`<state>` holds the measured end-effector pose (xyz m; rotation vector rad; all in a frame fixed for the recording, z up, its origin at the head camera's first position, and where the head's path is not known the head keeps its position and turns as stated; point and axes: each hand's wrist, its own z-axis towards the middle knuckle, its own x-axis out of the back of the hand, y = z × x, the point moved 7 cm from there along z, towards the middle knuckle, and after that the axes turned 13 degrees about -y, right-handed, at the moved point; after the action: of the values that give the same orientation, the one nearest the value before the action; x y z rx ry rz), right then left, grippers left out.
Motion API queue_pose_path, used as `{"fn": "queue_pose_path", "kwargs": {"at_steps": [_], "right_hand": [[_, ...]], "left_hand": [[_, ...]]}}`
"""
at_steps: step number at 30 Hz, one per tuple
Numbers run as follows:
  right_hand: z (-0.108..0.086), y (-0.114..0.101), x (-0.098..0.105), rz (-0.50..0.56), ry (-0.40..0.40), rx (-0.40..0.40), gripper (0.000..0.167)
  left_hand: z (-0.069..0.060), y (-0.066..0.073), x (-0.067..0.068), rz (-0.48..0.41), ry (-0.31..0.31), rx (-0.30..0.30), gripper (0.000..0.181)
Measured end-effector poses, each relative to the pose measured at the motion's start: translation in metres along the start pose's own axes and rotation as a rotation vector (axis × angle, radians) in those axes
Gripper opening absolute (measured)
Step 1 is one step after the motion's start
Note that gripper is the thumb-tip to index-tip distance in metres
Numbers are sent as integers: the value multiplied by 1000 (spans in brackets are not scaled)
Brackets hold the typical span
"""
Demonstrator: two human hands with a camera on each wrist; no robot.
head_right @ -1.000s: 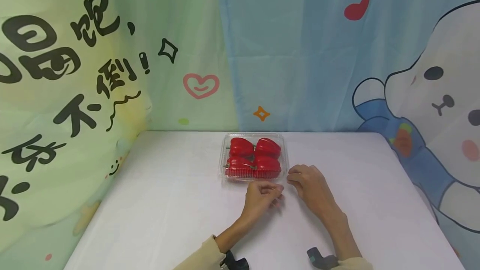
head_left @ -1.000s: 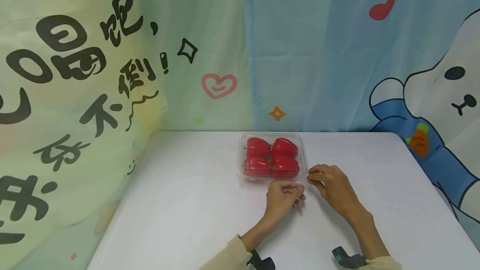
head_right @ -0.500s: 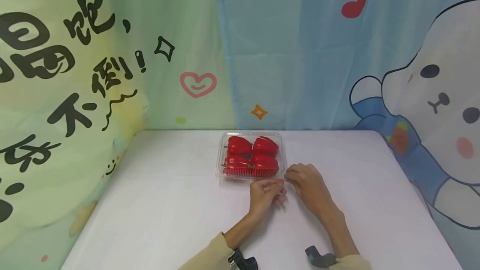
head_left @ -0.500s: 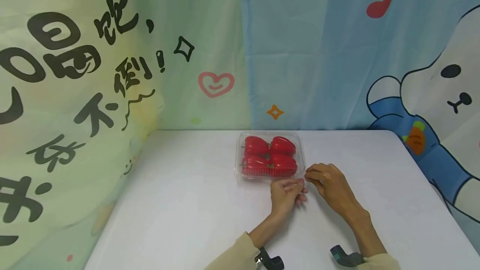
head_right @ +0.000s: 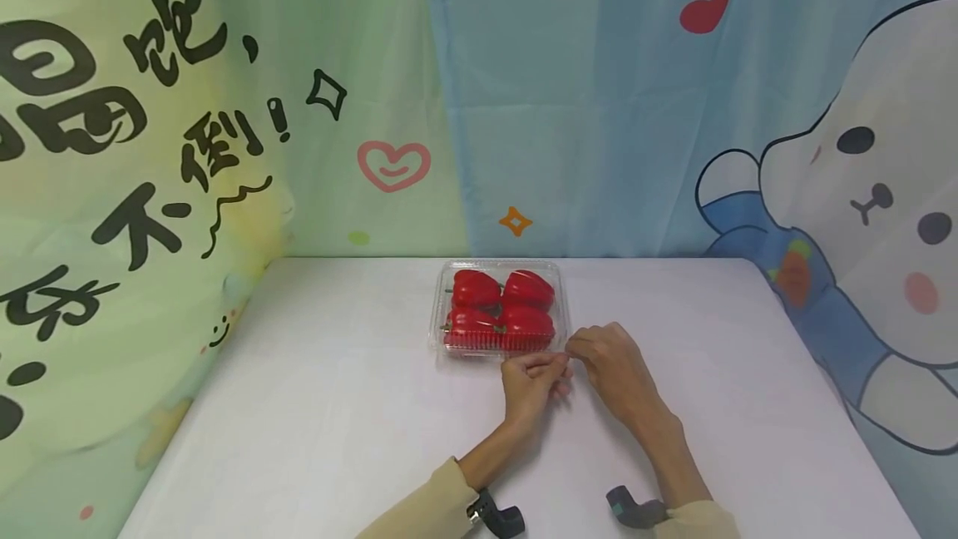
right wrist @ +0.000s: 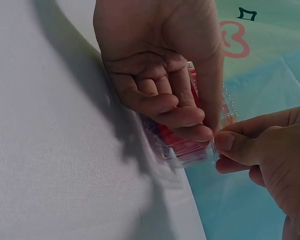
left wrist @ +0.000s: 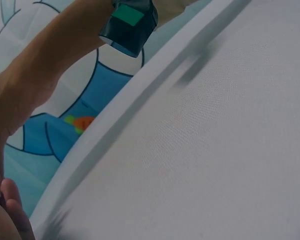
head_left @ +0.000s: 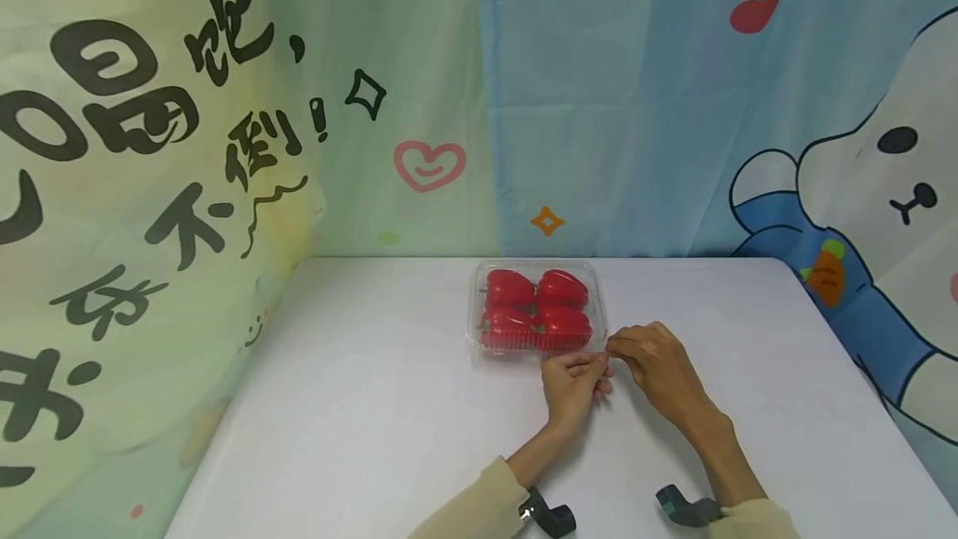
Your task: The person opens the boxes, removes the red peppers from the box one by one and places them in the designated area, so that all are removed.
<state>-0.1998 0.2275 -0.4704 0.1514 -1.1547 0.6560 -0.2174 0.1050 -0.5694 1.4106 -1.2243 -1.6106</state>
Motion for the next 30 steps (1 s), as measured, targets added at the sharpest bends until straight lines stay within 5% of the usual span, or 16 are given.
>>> {"fn": "queue_pose_path", "kwargs": {"at_steps": [18, 30], "right_hand": [[3, 5, -10, 0, -38, 25, 37], [3, 0, -7, -6, 10, 46, 39]], "left_hand": [[-2, -3, -5, 0, 139, -98, 7], [-2, -3, -9, -15, 150, -237, 6]]}}
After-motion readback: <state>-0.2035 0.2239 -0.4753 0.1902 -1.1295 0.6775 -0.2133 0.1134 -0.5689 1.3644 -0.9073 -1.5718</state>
